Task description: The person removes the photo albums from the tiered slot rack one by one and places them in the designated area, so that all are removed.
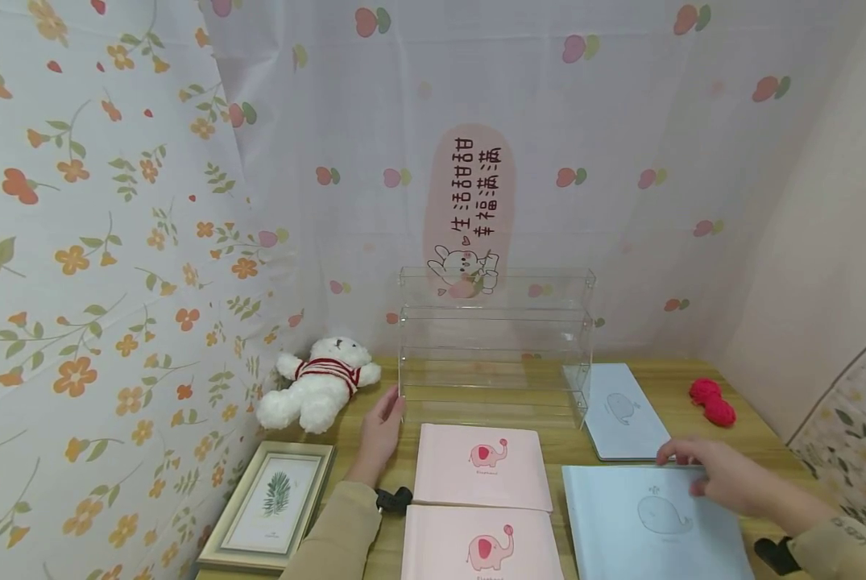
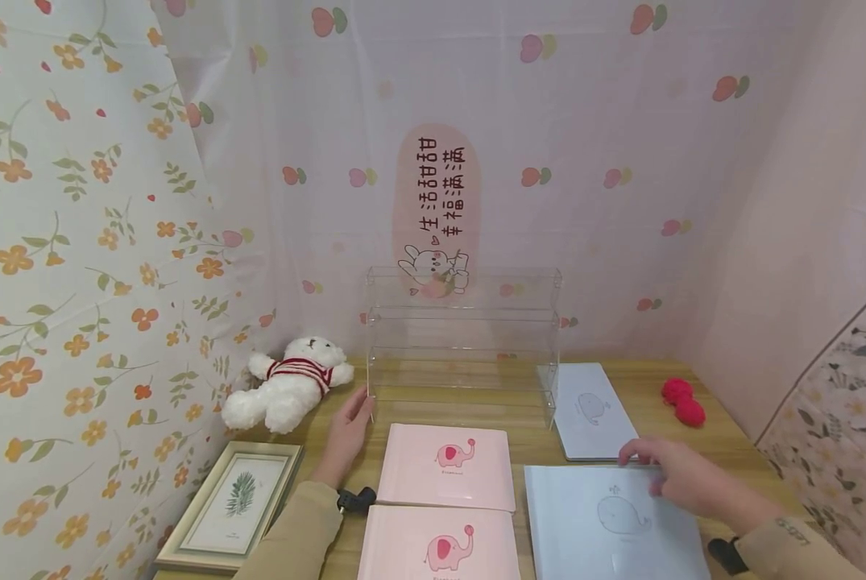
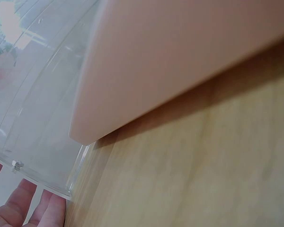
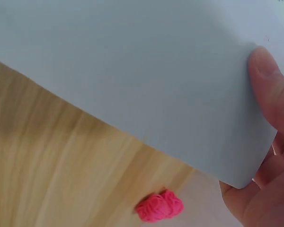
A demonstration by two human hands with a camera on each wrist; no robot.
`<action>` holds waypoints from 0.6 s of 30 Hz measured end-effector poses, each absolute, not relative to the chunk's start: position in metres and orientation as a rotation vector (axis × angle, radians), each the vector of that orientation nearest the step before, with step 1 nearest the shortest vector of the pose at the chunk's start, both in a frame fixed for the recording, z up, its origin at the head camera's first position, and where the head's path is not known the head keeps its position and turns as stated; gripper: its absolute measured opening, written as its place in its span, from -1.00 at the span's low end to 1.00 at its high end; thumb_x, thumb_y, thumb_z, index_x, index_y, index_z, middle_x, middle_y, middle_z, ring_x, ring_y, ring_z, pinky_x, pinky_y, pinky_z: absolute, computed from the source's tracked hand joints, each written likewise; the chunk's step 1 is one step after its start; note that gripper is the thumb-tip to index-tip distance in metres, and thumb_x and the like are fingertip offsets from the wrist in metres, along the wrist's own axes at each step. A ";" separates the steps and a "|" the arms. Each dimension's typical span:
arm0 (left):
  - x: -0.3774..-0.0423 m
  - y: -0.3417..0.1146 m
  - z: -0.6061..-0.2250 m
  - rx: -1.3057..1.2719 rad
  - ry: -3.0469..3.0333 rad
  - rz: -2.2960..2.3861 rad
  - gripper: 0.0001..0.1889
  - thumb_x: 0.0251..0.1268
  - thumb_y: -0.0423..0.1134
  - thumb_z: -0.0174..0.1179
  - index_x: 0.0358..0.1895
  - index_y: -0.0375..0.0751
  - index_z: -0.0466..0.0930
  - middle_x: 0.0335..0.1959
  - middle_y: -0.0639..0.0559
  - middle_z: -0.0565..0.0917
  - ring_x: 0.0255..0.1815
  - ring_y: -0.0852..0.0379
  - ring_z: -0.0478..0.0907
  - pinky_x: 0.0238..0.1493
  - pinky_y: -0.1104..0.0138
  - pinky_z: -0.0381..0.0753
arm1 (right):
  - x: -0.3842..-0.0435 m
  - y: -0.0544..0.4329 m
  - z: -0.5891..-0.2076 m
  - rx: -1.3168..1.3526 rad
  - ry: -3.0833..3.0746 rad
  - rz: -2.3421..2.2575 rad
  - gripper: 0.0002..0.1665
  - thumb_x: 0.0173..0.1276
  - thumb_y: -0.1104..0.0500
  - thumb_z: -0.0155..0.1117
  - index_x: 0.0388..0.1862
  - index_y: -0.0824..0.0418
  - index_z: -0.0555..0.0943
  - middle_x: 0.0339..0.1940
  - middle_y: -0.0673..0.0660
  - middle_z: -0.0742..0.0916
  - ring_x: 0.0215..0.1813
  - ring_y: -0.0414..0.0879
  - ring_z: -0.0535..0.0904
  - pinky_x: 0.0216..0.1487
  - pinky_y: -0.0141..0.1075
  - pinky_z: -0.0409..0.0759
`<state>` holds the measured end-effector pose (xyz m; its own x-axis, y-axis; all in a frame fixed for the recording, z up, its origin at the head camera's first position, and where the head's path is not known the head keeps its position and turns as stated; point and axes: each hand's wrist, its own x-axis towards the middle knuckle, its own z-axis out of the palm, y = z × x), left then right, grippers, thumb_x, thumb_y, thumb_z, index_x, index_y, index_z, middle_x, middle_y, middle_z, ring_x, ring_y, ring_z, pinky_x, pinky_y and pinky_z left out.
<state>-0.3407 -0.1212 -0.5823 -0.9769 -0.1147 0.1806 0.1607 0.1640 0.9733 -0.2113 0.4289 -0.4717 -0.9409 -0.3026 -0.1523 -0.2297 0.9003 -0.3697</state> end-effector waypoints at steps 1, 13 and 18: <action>-0.341 -0.121 -0.583 -0.044 -2.227 -1.900 -0.49 0.74 -0.09 0.20 0.57 -0.22 0.54 0.52 -0.26 0.64 0.53 -0.26 0.58 0.60 -0.14 0.55 | -0.212 0.428 -0.475 -0.385 2.864 -0.509 -0.42 0.25 0.46 0.54 0.06 -0.14 0.69 -0.04 -0.03 0.69 -0.02 -0.10 0.54 -0.02 -0.28 0.68; -0.342 -0.125 -0.586 -0.048 -2.221 -1.903 -0.50 0.74 -0.10 0.20 0.56 -0.22 0.55 0.50 -0.26 0.65 0.52 -0.26 0.59 0.58 -0.15 0.56 | -0.217 0.417 -0.508 -0.230 2.757 -0.527 -0.46 0.27 0.53 0.48 0.08 0.01 0.70 0.02 0.14 0.69 0.05 0.09 0.60 0.20 0.28 0.73; -0.342 -0.125 -0.587 -0.041 -2.220 -1.888 -0.50 0.74 -0.10 0.19 0.56 -0.23 0.56 0.50 -0.26 0.65 0.52 -0.26 0.59 0.58 -0.15 0.56 | -0.216 0.414 -0.513 -0.158 2.743 -0.538 -0.50 0.27 0.51 0.50 0.06 0.04 0.71 0.04 0.12 0.75 0.06 0.09 0.63 0.23 0.33 0.73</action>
